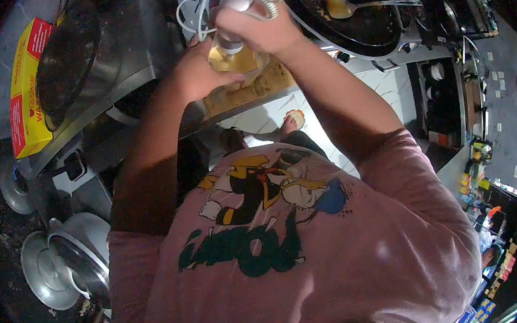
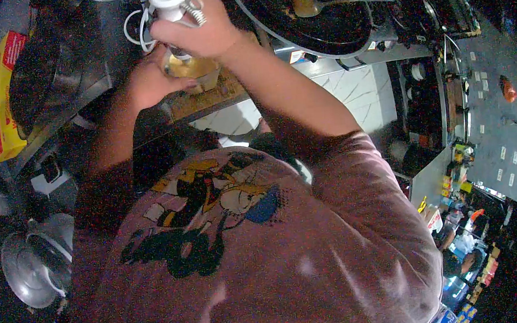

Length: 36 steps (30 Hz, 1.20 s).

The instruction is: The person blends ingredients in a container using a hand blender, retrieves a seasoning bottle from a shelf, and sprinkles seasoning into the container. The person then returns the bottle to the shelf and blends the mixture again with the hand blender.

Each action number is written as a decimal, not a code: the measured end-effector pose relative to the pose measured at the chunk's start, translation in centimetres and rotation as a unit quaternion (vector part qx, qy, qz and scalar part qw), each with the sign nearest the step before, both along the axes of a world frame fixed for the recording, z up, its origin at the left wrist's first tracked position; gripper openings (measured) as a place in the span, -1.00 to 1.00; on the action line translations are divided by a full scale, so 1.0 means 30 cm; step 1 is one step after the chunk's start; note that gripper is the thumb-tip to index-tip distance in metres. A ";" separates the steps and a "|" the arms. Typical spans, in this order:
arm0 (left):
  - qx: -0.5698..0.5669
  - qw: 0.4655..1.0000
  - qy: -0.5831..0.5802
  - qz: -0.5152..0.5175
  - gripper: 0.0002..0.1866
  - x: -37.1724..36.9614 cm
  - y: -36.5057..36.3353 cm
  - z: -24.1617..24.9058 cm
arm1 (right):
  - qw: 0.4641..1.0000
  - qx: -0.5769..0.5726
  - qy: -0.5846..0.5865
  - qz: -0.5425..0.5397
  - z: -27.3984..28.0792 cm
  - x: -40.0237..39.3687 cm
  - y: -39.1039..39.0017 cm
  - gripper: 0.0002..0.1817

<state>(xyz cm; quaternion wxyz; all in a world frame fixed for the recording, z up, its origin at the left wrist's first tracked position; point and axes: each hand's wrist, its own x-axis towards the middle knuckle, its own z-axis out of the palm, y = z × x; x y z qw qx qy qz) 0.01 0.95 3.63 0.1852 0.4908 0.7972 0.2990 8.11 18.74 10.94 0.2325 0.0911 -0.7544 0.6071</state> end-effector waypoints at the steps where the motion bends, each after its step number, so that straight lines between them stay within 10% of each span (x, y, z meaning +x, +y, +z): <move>1: -0.001 1.000 0.001 -0.001 0.13 0.006 0.000 0.026 | 1.000 0.006 -0.001 0.004 -0.028 -0.008 -0.008 -0.86; 7: -0.160 0.976 -0.144 -0.007 -0.12 0.001 0.013 0.076 | 0.999 0.019 -0.033 -0.030 -0.148 0.005 0.023 -0.69; 12: 0.070 0.996 0.047 0.034 -0.05 0.013 0.000 -0.013 | 0.997 -0.056 -0.016 -0.043 0.015 0.056 0.012 -0.85; 25: -0.128 0.981 -0.146 -0.002 -0.19 0.003 0.009 0.074 | 0.999 0.012 -0.023 -0.031 -0.139 0.017 0.021 -0.69; 28: -0.017 0.996 -0.080 0.018 -0.16 0.008 0.002 0.022 | 0.995 -0.091 -0.037 -0.006 -0.106 0.034 0.051 -0.79; 31: 0.001 0.999 0.017 0.046 -0.17 -0.002 0.007 -0.020 | 0.999 0.037 0.000 -0.013 0.011 0.029 0.044 -0.82; 36: -0.115 0.980 -0.160 0.018 -0.02 0.008 0.013 0.098 | 0.998 0.036 0.053 -0.019 -0.091 -0.013 -0.013 -0.77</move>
